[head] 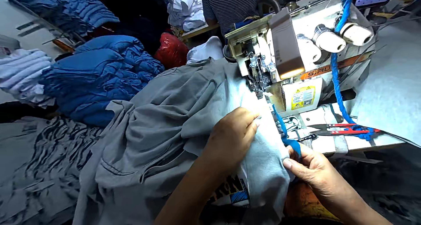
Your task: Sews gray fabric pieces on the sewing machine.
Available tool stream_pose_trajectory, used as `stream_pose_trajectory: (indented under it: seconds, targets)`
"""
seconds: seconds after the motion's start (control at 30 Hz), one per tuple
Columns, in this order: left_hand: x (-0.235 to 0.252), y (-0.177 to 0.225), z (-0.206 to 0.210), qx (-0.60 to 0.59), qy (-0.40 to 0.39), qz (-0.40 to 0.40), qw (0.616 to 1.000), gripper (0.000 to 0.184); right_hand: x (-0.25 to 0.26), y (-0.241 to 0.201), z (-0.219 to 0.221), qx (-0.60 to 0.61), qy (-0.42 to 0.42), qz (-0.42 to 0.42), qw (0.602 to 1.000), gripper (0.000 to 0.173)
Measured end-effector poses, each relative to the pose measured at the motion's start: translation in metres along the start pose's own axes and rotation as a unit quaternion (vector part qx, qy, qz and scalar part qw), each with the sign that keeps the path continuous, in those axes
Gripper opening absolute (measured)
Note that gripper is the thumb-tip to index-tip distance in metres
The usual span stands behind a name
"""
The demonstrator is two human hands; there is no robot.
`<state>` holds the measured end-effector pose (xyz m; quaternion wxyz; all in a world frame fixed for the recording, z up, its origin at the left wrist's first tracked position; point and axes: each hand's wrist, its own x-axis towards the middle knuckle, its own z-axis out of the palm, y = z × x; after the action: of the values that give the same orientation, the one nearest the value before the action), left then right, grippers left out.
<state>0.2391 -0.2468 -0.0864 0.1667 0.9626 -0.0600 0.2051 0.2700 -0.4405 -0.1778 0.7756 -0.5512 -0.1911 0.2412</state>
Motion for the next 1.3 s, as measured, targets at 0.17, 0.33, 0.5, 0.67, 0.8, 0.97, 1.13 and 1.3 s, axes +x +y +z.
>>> stream_pose_trajectory:
  seconds: [0.17,0.33,0.5,0.67,0.8,0.97,1.13,1.3]
  targets:
    - [-0.049,-0.013,-0.014,0.017,0.126,0.052,0.991,0.036,-0.011,0.008,-0.015,-0.004,-0.080,0.056,0.995,0.007]
    - [-0.114,-0.048,0.019,0.103,0.172,0.119,0.973,0.030,-0.033,0.024,-0.035,-0.015,-0.133,0.074,0.988,0.009]
    - [-0.124,-0.058,0.053,0.234,0.168,0.126,0.949,0.038,-0.046,0.023,-0.034,0.037,-0.158,0.056,0.985,0.011]
    - [-0.093,-0.051,0.066,0.207,0.220,0.123,0.945,0.018,-0.054,0.000,-0.019,0.055,-0.178,0.009,0.982,0.018]
    - [-0.088,-0.046,0.062,0.151,0.219,0.130,0.955,0.008,-0.058,-0.001,-0.018,0.025,-0.149,-0.008,0.988,0.019]
    - [-0.101,-0.003,0.026,-0.058,0.183,0.077,0.978,0.019,-0.057,0.006,-0.013,-0.071,-0.083,-0.038,0.993,0.021]
    - [-0.101,0.035,0.033,-0.039,0.148,0.089,0.984,0.014,-0.052,0.001,0.018,-0.086,-0.088,-0.070,0.990,0.023]
    - [-0.109,0.029,0.041,-0.109,0.115,0.078,0.984,0.023,-0.052,0.001,0.020,-0.039,-0.106,-0.053,0.992,0.022]
